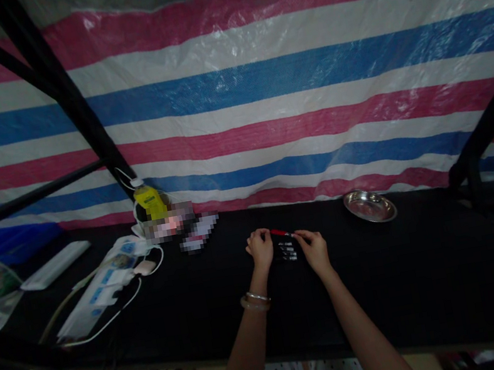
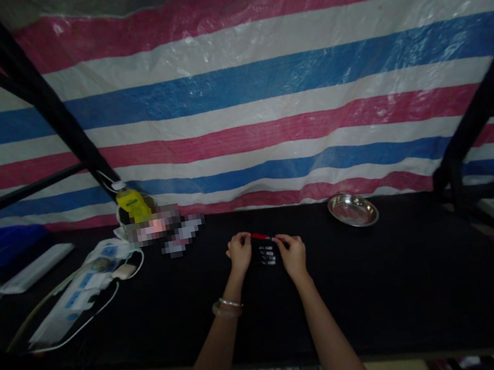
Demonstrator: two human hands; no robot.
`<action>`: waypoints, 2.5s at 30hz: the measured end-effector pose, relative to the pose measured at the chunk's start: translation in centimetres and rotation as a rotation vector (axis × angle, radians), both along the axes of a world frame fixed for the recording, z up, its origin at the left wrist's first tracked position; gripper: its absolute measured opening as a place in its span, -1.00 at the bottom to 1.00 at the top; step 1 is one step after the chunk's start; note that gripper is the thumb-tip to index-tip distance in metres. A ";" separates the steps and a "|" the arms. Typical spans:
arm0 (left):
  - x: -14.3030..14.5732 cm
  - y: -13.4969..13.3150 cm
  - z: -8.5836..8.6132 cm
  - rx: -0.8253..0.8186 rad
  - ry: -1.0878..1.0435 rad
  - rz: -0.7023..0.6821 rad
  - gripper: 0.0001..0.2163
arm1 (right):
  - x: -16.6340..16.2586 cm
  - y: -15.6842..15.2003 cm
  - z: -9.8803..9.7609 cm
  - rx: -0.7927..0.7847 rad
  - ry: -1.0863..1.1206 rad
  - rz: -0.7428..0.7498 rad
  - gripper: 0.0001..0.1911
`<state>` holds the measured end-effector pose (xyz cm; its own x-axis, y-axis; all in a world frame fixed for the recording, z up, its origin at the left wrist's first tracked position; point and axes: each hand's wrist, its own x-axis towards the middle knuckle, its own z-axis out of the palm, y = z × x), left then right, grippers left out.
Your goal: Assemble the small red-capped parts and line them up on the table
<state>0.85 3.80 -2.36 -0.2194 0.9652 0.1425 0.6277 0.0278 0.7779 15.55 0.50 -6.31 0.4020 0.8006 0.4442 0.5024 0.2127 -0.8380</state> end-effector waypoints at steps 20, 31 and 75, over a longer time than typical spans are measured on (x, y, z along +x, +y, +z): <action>0.4 -0.8 0.0 -0.013 0.204 -0.068 -0.83 | 0.0 0.1 -0.4 0.018 -0.207 0.005 -0.76; 0.4 -0.8 -0.2 0.000 0.218 -0.086 -0.85 | -0.1 -0.1 0.0 -0.031 -0.289 -0.022 -0.79; 0.6 -0.8 -0.1 -0.023 0.241 -0.032 -0.84 | -0.4 -0.8 1.1 -0.148 -0.278 -0.048 -0.73</action>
<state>1.40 2.95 -2.45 -0.1512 0.9746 0.1653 0.7959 0.0208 0.6050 15.16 -0.29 -5.17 0.3203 0.8480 0.4223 0.7230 0.0692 -0.6873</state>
